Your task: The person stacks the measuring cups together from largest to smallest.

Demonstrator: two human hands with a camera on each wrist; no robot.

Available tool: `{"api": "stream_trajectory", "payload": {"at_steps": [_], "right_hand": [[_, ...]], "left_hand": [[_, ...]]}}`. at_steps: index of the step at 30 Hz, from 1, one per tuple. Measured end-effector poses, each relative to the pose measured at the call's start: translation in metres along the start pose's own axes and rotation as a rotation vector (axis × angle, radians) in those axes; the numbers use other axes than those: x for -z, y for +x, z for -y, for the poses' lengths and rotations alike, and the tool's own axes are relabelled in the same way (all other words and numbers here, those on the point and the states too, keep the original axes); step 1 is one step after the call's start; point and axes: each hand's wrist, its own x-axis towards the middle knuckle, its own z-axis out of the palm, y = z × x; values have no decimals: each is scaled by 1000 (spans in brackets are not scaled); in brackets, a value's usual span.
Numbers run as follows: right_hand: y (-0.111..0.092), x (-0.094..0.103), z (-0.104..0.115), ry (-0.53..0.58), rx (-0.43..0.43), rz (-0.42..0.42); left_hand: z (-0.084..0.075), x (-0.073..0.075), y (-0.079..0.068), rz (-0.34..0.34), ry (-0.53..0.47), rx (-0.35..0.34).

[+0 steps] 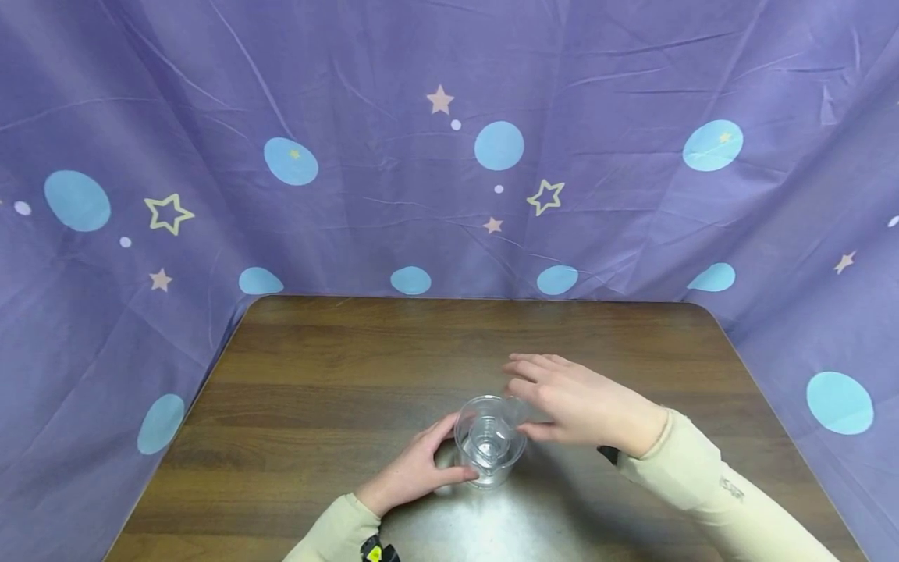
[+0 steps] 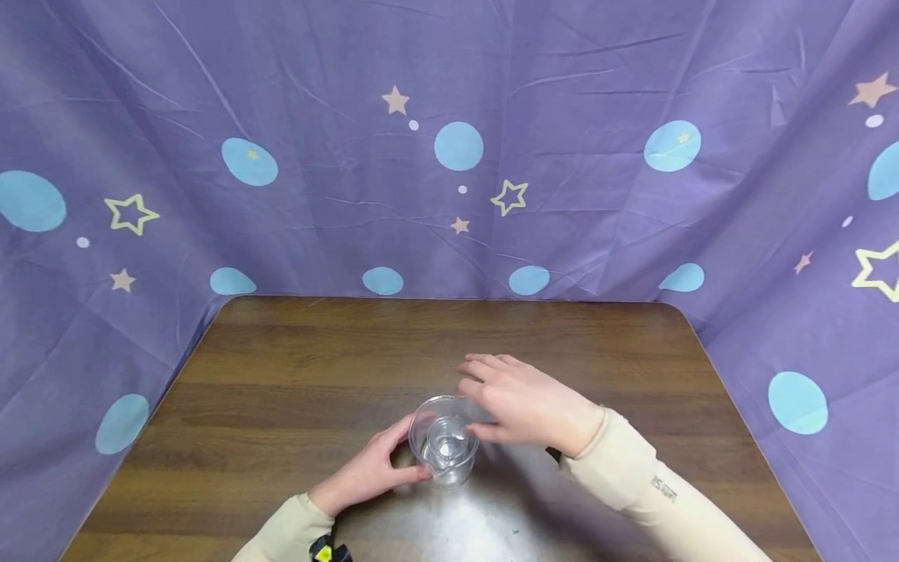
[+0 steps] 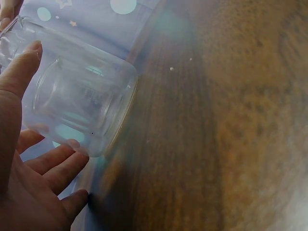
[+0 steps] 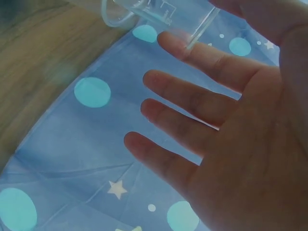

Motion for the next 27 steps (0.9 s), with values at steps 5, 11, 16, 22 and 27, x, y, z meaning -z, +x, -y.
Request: {"api": "stream_trajectory", "payload": {"at_steps": [5,11,16,22,27], "right_hand": [[3,-5,1,17,-14,29],[6,-10,2,12,-12,52],[9,-16,4,-5,-6,65],[12,-21,6,-27,18,66],[14,-27,7,-63,39,62]], "left_hand": [[-1,0,1,14,-21,19],[-1,0,1,13,-18,23],[-1,0,1,16,-12,24],[-1,1,2,16,-4,6],[-2,1,2,29,-1,36]]}}
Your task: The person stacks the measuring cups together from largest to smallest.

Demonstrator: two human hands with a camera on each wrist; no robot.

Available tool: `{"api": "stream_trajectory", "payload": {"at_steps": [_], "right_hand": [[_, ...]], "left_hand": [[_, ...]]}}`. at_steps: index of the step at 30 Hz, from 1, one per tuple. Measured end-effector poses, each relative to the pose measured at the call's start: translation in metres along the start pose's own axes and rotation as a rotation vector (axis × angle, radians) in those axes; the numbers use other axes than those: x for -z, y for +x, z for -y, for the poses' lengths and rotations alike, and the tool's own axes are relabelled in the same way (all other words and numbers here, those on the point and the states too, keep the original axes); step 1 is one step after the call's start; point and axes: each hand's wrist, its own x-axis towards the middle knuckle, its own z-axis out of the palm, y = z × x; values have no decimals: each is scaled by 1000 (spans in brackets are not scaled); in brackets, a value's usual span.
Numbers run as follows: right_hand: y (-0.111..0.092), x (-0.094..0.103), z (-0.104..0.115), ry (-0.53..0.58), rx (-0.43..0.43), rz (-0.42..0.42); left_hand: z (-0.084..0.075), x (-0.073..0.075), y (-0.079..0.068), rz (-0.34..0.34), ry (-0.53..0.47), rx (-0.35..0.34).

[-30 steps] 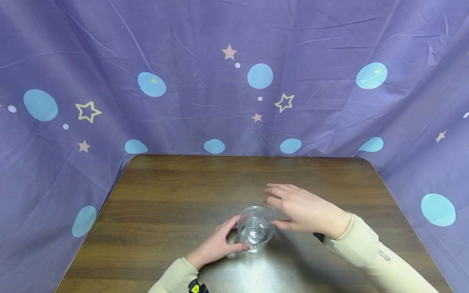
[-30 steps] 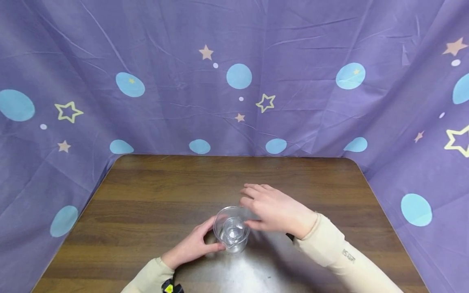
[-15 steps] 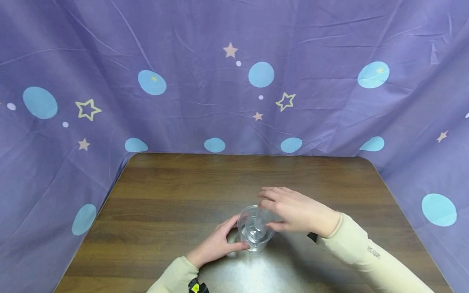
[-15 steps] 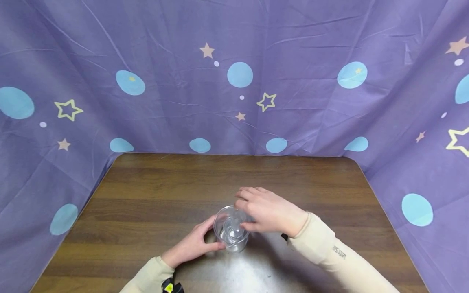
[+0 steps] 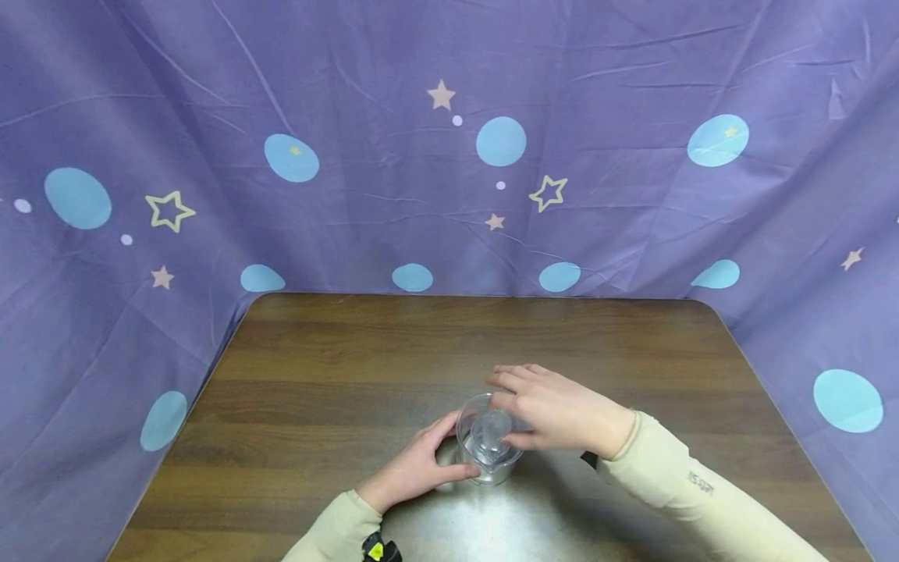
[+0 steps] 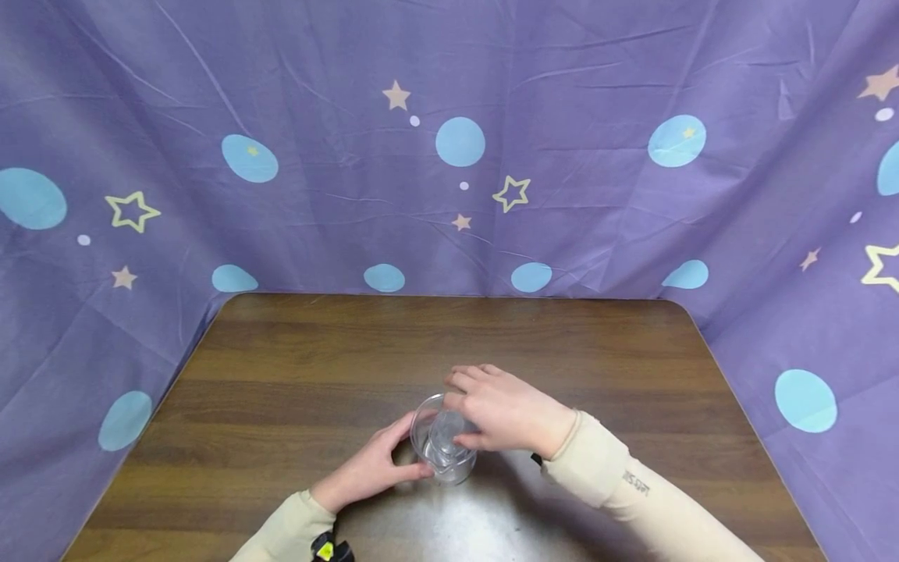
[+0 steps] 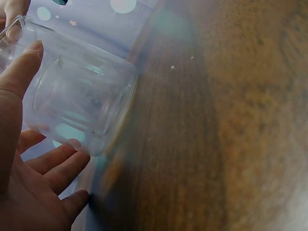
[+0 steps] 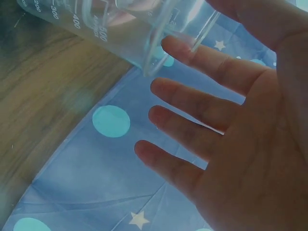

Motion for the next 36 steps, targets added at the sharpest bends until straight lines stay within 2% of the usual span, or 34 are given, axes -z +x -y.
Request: {"api": "stream_trajectory", "payload": {"at_steps": [17,36], "right_hand": [[7,-10,5,-78,-7,33],[11,-16,8,-108,-66,77]], "left_hand": [[0,0,-1,-3,3,19],[2,-1,-1,-9,-1,9]]}}
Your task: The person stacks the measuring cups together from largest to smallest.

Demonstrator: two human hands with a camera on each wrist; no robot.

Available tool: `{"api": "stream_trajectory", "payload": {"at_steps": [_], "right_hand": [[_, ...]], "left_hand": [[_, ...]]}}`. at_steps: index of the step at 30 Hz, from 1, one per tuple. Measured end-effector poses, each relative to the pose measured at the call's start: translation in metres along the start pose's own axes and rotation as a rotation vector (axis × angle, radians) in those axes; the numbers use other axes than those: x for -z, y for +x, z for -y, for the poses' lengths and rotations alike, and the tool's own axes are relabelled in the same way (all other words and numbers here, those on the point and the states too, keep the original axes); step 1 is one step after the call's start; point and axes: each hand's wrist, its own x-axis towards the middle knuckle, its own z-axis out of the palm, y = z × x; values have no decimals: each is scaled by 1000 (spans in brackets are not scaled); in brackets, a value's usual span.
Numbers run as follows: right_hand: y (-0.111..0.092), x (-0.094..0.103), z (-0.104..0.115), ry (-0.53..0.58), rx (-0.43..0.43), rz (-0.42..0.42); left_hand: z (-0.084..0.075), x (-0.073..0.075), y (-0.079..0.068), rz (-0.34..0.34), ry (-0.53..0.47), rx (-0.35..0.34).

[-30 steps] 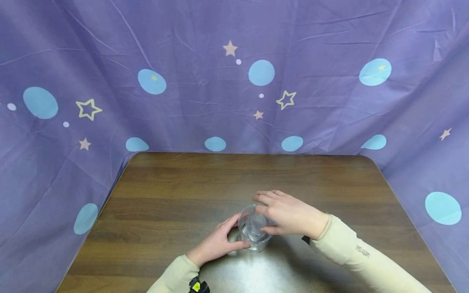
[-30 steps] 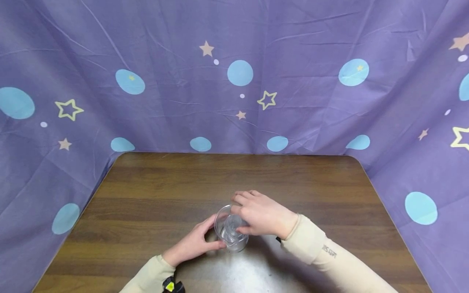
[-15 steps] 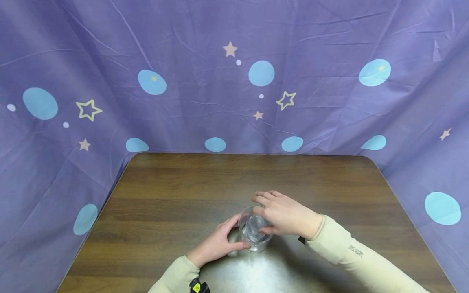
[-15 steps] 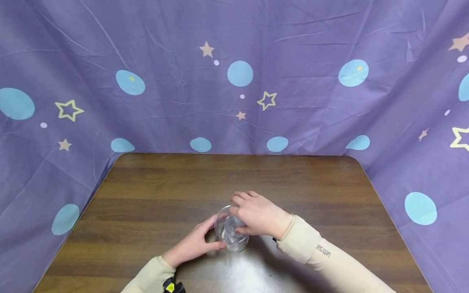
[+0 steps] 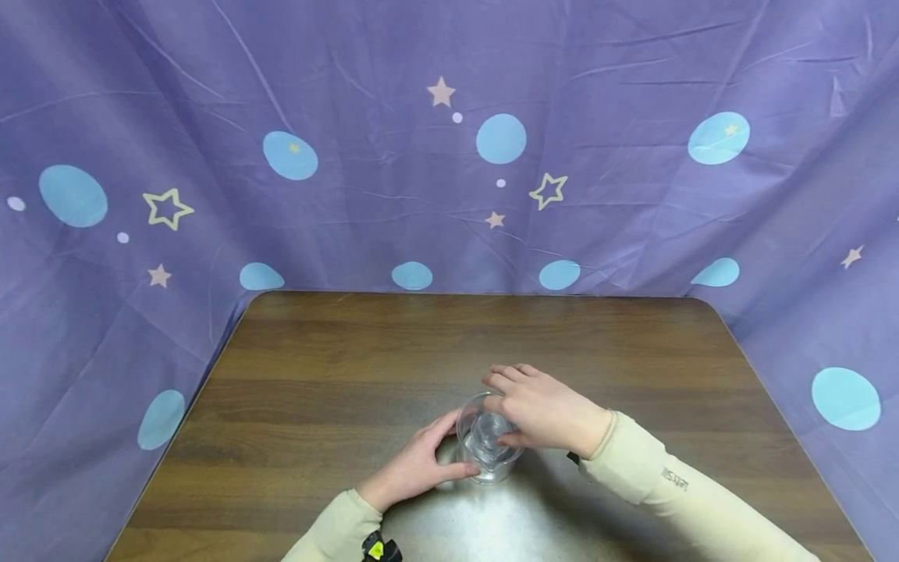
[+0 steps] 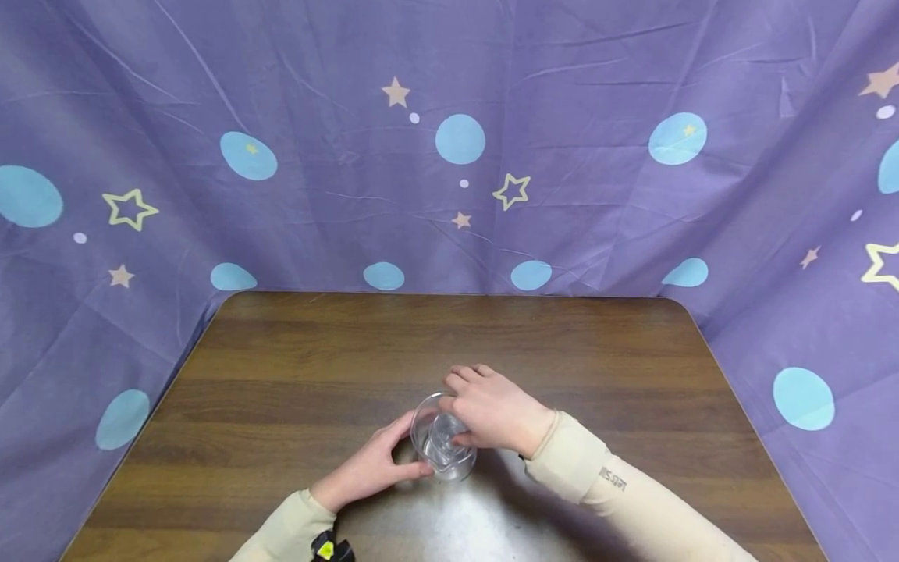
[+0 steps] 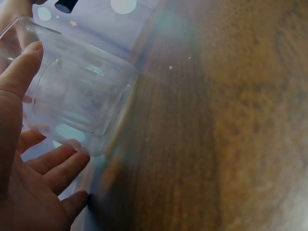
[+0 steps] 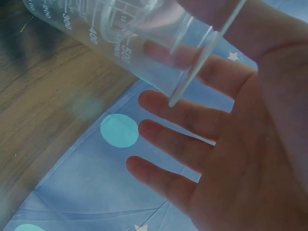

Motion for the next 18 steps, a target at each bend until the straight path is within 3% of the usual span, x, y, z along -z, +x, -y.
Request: {"api": "stream_trajectory", "payload": {"at_steps": [18], "right_hand": [[10,1,9,-129,-44,23]], "left_hand": [[-1,0,-1,-2,-4,9]]}}
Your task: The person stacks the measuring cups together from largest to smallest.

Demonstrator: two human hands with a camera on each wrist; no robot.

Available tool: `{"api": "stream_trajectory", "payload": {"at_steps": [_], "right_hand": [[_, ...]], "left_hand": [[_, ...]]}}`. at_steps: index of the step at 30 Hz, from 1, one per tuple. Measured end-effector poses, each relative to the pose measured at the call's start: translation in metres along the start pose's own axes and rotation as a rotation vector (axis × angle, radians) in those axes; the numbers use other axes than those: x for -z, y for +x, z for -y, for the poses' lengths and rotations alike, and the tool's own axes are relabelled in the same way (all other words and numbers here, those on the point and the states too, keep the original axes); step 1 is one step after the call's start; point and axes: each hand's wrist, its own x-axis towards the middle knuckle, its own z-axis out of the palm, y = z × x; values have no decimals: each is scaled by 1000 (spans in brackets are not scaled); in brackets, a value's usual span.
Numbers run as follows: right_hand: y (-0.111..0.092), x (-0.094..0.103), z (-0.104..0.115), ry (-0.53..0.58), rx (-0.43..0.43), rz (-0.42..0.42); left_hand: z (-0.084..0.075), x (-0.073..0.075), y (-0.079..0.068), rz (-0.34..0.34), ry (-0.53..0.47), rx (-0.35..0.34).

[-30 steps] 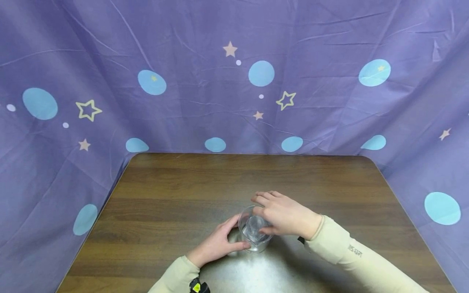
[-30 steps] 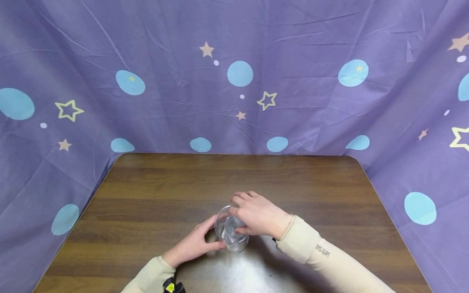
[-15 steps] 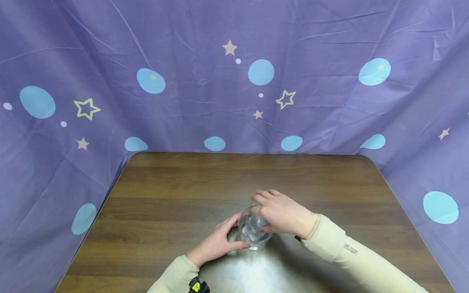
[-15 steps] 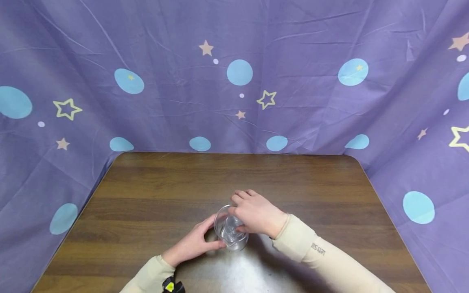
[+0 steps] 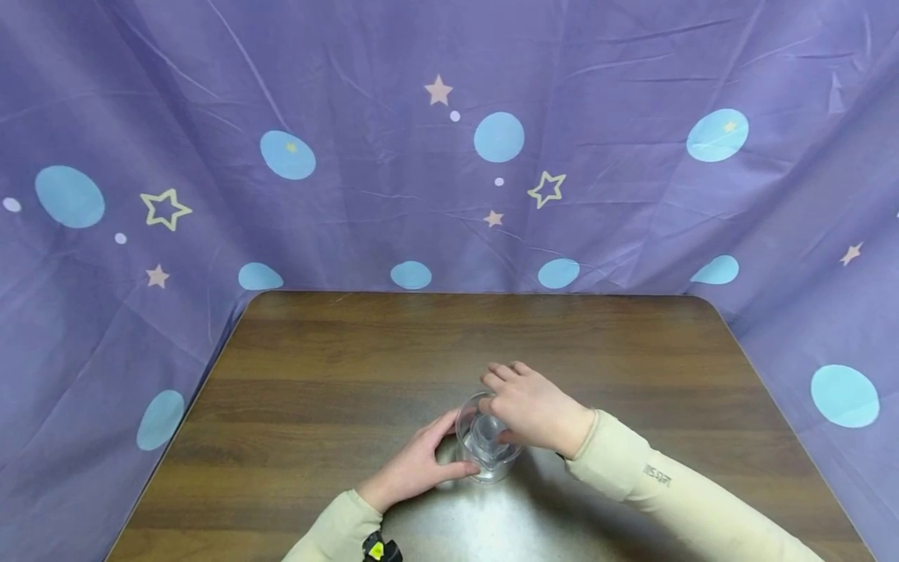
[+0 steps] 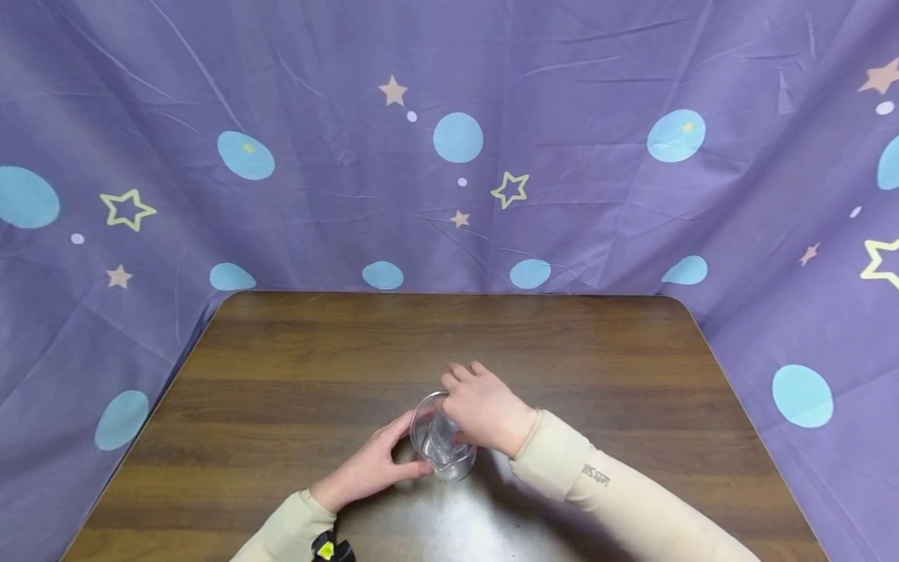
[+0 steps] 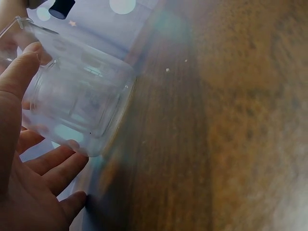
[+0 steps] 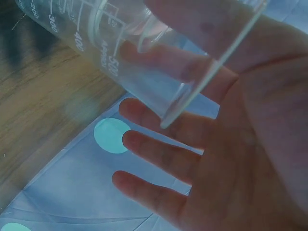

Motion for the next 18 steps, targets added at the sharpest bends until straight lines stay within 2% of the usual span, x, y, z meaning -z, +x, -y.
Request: {"api": "stream_trajectory", "payload": {"at_steps": [7,18], "right_hand": [[1,-1,2,-16,-3,-18],[0,-4,3,-25,-11,-26]], "left_hand": [[2,-2,2,-14,25,-29],[0,0,1,-5,6,-32]]}}
